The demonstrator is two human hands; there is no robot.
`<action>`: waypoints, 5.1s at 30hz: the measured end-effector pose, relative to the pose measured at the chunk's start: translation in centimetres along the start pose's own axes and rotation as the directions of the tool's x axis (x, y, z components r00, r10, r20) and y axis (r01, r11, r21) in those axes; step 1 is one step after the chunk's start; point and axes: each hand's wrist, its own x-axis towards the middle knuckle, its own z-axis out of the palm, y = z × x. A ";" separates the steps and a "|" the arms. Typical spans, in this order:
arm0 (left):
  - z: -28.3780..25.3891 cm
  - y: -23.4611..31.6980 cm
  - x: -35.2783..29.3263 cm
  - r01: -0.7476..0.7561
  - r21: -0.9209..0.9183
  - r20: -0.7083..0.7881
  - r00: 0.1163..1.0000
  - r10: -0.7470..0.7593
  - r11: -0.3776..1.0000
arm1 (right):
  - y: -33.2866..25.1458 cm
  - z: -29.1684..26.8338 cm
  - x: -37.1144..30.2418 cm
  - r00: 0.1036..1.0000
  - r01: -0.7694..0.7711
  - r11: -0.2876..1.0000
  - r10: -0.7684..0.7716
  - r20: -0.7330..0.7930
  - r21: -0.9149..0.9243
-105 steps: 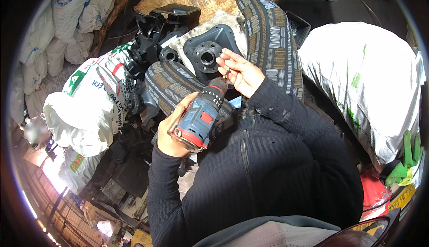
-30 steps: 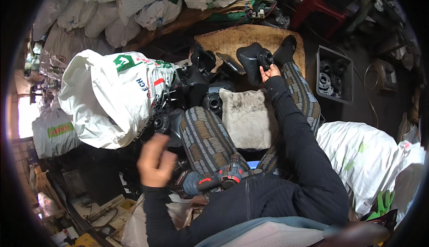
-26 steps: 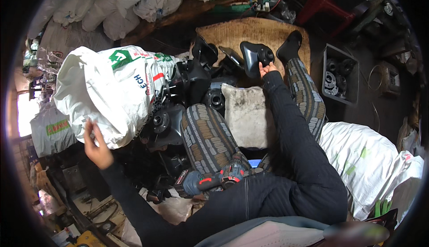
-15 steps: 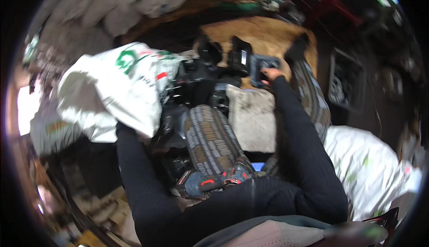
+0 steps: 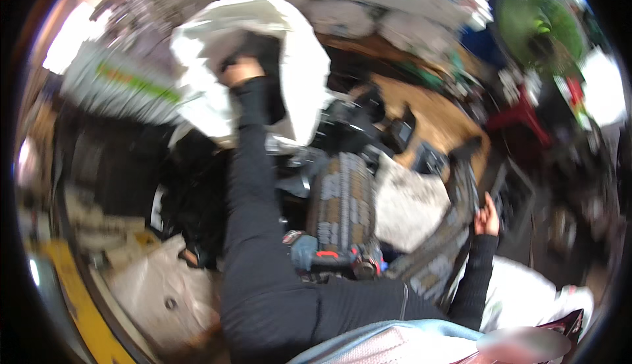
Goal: The person sits on the floor and uses a cordless drill to fasten screws into several black plastic housings. They repeatedly pick up each housing, align it, drive screws, and set the parts aside on the floor.
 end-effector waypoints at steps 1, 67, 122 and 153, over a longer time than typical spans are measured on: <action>-1.6 -1.2 -0.5 -0.029 -0.023 -0.009 1.000 0.029 0.999 | -1.3 0.7 -2.1 0.997 0.038 0.997 -0.033 -0.068 0.064; -1.4 13.9 -36.8 -0.594 -0.107 0.901 0.281 0.330 0.797 | 7.1 10.0 -7.2 0.514 0.817 -0.233 -0.121 0.849 -0.528; -3.8 23.5 -31.8 -0.639 -0.457 0.595 0.297 0.746 0.619 | 8.2 10.7 -14.9 0.751 -0.654 0.470 0.304 0.586 0.593; 3.3 24.4 -26.0 -0.526 -0.373 0.786 0.258 0.562 0.764 | 12.8 8.5 -7.6 0.952 -0.305 0.952 0.303 -0.040 -0.032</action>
